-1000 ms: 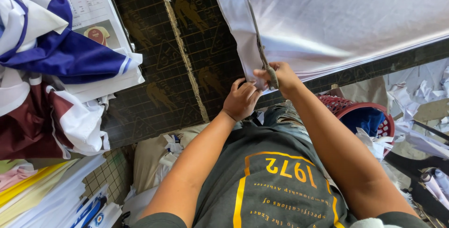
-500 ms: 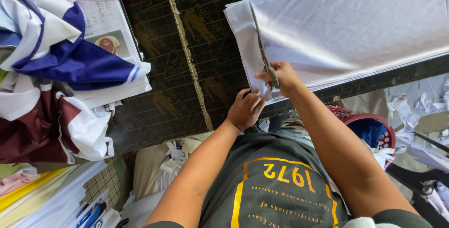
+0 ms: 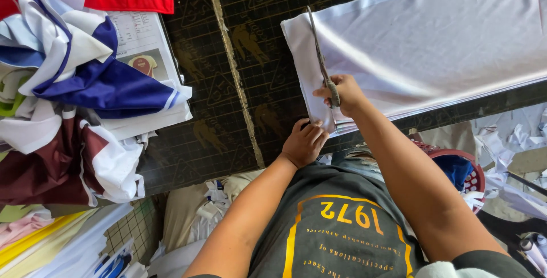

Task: The person uses large shears to cut a white fabric laid on a dark table, following orange guide lines. They repeatedly reposition the fabric and trim the edges to shape the material.

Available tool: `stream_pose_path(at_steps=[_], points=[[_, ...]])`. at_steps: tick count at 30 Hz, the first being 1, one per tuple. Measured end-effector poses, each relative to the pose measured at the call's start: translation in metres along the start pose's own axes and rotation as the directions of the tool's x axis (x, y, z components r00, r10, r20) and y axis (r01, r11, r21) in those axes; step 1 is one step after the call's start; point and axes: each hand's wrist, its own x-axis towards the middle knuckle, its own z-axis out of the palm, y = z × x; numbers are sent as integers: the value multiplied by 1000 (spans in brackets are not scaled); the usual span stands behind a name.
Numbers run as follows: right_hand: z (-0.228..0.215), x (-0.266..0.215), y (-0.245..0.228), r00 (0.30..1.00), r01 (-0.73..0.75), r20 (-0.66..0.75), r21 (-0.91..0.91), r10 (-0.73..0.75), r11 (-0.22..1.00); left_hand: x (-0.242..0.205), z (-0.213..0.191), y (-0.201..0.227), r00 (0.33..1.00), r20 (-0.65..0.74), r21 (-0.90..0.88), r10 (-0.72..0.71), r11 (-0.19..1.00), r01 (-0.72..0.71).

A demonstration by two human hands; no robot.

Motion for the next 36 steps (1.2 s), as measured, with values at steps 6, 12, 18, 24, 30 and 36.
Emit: stream_pose_path(at_steps=[6,12,18,24,30,36], points=[[5,-7,-31,997,-78,-14,-23,77,997,1,-4,0,1000,-2,5,-3,1000,3],[15,19,-31,999,-19,-48,-18,18,1000,3,-3,2,999,-27,39,-18,999,19],[22,13,-40,999,18,-49,-71,-21,997,8,-9,2,999,-46,46,-21,999,24],[24,-50,-39,965,-25,222,-460,142,888,10,-16,1,999,-16,1,-33,999,33],[-30,-153,-64,925,-43,302,-520,231,853,-2,-31,1,997,-60,-395,-43,919,16],[-196,-190,-17,995,-82,36,-282,96,956,-59,-83,3,920,381,-256,-91,946,199]])
